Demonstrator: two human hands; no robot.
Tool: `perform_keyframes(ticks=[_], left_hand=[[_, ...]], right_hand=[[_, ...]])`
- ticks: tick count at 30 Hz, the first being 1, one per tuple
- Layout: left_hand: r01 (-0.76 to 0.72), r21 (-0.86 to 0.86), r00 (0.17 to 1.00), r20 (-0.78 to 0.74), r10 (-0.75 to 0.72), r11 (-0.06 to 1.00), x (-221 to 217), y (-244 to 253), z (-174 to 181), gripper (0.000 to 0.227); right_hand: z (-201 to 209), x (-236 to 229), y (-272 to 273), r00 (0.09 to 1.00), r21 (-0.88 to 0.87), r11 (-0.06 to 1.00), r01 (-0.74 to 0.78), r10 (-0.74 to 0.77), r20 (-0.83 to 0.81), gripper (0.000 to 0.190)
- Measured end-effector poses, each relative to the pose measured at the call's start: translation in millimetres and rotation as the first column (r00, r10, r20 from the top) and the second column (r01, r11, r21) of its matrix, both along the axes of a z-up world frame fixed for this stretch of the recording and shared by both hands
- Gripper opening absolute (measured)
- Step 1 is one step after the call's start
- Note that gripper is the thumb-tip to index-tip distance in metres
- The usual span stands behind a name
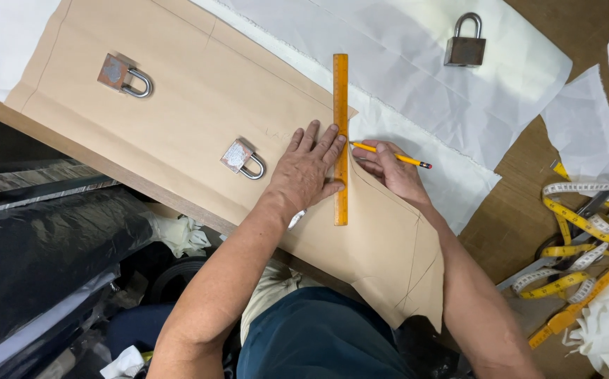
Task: The person uses a ruler and pencil to draw straight lines and curves on a large piece of brown paper placed on a table. They reposition the ruler multiple times to trace different sections of the pattern, occasionally moving the paper and adjusting the position of padlocks used as weights.
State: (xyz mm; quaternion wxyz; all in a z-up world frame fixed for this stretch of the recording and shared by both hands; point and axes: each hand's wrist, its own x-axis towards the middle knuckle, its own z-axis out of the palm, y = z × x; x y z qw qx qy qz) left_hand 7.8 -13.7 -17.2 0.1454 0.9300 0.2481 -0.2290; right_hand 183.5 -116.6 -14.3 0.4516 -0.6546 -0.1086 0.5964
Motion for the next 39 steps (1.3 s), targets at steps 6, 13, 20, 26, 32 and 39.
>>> perform_keyframes(ticks=[6,13,20,26,32,39], left_hand=[[-0.035,0.002,0.999,-0.017,0.035,0.999,5,-4,-2,0.089],[-0.071,-0.005,0.997,-0.020,0.071,0.997,4,-19,2,0.089],[-0.138,0.001,0.990,-0.017,0.138,0.990,8,-30,5,0.088],[-0.184,-0.009,0.983,-0.011,0.184,0.983,9,-38,6,0.088],[-0.242,-0.022,0.970,-0.003,0.242,0.970,12,-48,9,0.087],[-0.262,-0.014,0.965,0.000,0.262,0.965,14,-52,11,0.087]], right_hand=[[-10,5,1,0.991,0.021,0.996,-0.088,0.086,0.101,0.037],[-5,12,-7,0.988,0.004,0.993,-0.118,0.117,0.098,0.039],[-6,19,-4,0.969,-0.028,0.978,-0.207,0.209,0.131,0.038],[-4,27,-8,0.977,-0.064,0.980,-0.190,0.195,0.084,0.038],[0,31,-8,0.948,-0.063,0.955,-0.290,0.296,0.119,0.039],[18,36,-5,0.924,-0.102,0.938,-0.330,0.343,0.169,0.037]])
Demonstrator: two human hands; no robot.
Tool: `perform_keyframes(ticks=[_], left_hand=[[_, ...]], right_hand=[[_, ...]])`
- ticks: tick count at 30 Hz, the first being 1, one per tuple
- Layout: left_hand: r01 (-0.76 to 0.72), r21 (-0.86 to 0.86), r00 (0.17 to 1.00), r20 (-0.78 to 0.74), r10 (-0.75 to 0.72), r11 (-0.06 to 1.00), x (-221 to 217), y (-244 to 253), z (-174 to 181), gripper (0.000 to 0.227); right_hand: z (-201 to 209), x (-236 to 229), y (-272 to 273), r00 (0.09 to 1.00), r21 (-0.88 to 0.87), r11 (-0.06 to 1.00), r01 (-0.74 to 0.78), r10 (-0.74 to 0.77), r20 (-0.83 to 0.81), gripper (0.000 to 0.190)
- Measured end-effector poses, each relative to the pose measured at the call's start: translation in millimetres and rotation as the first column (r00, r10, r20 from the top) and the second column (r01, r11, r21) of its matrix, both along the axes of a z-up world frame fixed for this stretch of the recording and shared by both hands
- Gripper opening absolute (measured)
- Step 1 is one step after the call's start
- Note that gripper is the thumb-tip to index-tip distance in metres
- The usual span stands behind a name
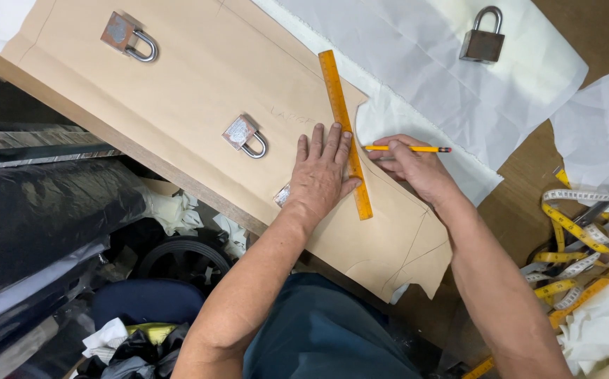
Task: The person uses a ruler and pencil to draw straight lines and curves on a large piece of brown paper placed on a table. They reposition the ruler multiple times to trace different sections of the pattern, occasionally moving the paper and adjusting the position of padlocks used as weights.
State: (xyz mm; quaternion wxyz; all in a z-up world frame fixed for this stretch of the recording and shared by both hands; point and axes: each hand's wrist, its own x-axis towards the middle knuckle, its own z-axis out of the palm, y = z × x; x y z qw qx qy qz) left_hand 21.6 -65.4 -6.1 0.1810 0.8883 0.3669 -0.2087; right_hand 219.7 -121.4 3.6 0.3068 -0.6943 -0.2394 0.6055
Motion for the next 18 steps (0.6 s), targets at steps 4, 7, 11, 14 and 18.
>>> perform_keyframes(ticks=[4,7,11,14,18], left_hand=[[-0.016,0.006,0.999,0.029,0.016,1.000,-2,-7,1,0.088],[-0.039,0.026,0.998,0.041,0.038,0.999,-5,-14,2,0.089],[-0.074,0.028,0.996,0.055,0.072,0.997,-3,-17,2,0.089],[-0.102,0.018,0.993,0.063,0.101,0.995,0,-24,2,0.089],[-0.151,0.028,0.987,0.052,0.149,0.988,6,-29,-4,0.088]], right_hand=[[-12,9,-8,0.996,0.020,0.999,0.035,-0.033,-0.077,0.038],[-16,7,-11,0.994,0.022,0.999,0.037,-0.034,-0.103,0.038],[-27,11,-12,0.995,0.065,0.998,-0.021,0.028,-0.098,0.039],[-17,8,-9,0.996,0.043,0.998,-0.048,0.051,-0.077,0.039],[-9,9,0,0.986,0.025,0.986,-0.168,0.168,-0.010,0.038]])
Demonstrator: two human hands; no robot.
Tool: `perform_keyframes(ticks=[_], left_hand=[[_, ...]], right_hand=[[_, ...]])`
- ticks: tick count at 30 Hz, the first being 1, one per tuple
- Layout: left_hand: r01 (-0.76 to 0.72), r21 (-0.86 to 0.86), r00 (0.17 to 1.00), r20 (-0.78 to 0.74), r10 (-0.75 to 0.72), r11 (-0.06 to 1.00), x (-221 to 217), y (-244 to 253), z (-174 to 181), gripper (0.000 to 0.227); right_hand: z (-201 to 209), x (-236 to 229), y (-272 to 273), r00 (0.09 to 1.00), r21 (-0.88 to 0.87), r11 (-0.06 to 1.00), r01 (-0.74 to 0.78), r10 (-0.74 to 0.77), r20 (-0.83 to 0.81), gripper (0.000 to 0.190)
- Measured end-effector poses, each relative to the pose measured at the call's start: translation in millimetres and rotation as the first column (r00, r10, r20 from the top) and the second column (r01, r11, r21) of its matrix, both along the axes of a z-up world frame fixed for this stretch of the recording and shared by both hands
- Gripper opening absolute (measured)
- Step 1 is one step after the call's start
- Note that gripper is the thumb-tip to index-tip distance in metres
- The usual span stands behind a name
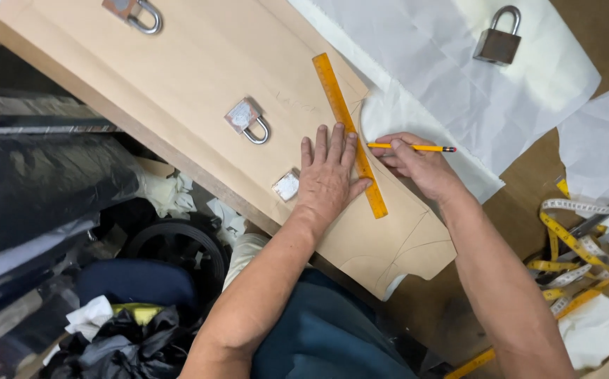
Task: The person uses a ruler and pencil to draw straight lines and curves on a large piece of brown paper placed on a table. They reposition the ruler multiple times to trace different sections of the pattern, occasionally moving the paper and adjusting the position of padlocks used as weights.
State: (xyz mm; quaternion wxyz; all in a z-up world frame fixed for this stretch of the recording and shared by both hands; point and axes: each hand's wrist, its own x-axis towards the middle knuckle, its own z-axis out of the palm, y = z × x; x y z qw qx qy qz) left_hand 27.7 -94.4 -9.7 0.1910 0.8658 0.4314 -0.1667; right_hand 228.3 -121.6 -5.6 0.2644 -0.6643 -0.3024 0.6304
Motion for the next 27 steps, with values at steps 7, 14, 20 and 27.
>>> perform_keyframes(ticks=[7,14,20,27], left_hand=[[-0.085,0.025,0.996,-0.009,0.085,0.996,10,-12,-8,0.090],[-0.171,0.034,0.985,-0.024,0.172,0.985,21,-23,-12,0.091],[-0.205,0.064,0.978,-0.025,0.207,0.977,26,-29,-14,0.093],[-0.247,0.083,0.968,-0.016,0.249,0.965,31,-32,-15,0.094]], right_hand=[[-7,17,1,0.998,-0.024,1.000,-0.014,0.012,-0.061,0.039],[19,14,11,0.986,-0.068,0.984,-0.165,0.165,-0.005,0.039],[39,15,20,0.967,-0.097,0.964,-0.249,0.253,0.029,0.041],[46,16,27,0.952,-0.122,0.946,-0.302,0.306,0.021,0.040]])
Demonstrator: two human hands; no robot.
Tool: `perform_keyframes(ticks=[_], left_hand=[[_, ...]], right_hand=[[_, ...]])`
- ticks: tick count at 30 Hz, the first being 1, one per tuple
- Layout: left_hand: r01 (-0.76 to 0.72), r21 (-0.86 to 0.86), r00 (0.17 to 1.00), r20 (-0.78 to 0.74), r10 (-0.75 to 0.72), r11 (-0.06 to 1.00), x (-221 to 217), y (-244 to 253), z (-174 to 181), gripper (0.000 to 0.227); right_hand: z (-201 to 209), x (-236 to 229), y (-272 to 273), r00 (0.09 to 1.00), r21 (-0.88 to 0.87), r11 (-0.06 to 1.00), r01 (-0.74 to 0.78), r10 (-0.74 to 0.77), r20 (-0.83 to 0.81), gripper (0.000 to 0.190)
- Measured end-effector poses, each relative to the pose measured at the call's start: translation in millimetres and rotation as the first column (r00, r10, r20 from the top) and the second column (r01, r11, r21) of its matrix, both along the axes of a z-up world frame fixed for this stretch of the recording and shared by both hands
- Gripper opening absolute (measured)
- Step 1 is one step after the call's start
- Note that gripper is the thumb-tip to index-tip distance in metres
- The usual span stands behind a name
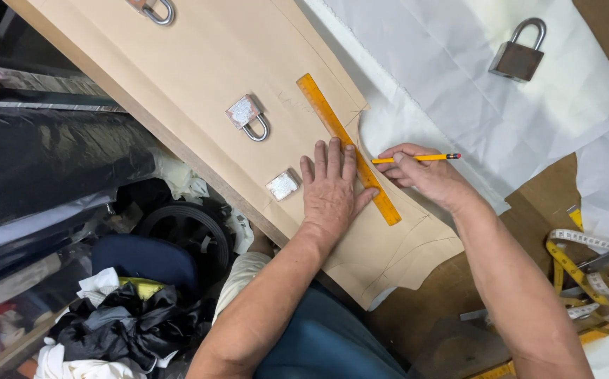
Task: The person uses a ruler and pencil to draw straight lines and curves on a large piece of brown paper placed on a table. They reposition the ruler multiple times to trace different sections of the pattern, occasionally moving the paper and adjusting the position of padlocks used as weights.
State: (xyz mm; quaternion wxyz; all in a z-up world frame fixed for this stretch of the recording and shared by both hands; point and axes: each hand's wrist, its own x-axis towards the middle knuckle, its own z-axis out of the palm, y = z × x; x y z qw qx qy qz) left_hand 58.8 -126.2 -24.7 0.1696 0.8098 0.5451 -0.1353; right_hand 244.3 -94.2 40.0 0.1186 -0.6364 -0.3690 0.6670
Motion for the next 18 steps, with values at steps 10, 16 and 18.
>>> perform_keyframes(ticks=[10,16,18], left_hand=[[-0.055,0.017,0.998,0.004,0.055,0.998,9,-7,-1,0.097],[-0.098,-0.018,0.995,0.003,0.098,0.995,16,-11,-6,0.100],[-0.104,-0.039,0.995,-0.010,0.103,0.994,17,-10,-4,0.099]], right_hand=[[-11,21,-5,0.998,-0.022,0.999,0.023,-0.024,-0.057,0.041],[-15,24,-2,0.997,-0.010,0.999,-0.034,0.033,-0.076,0.041],[-22,26,0,0.994,-0.014,0.997,-0.078,0.077,-0.077,0.040]])
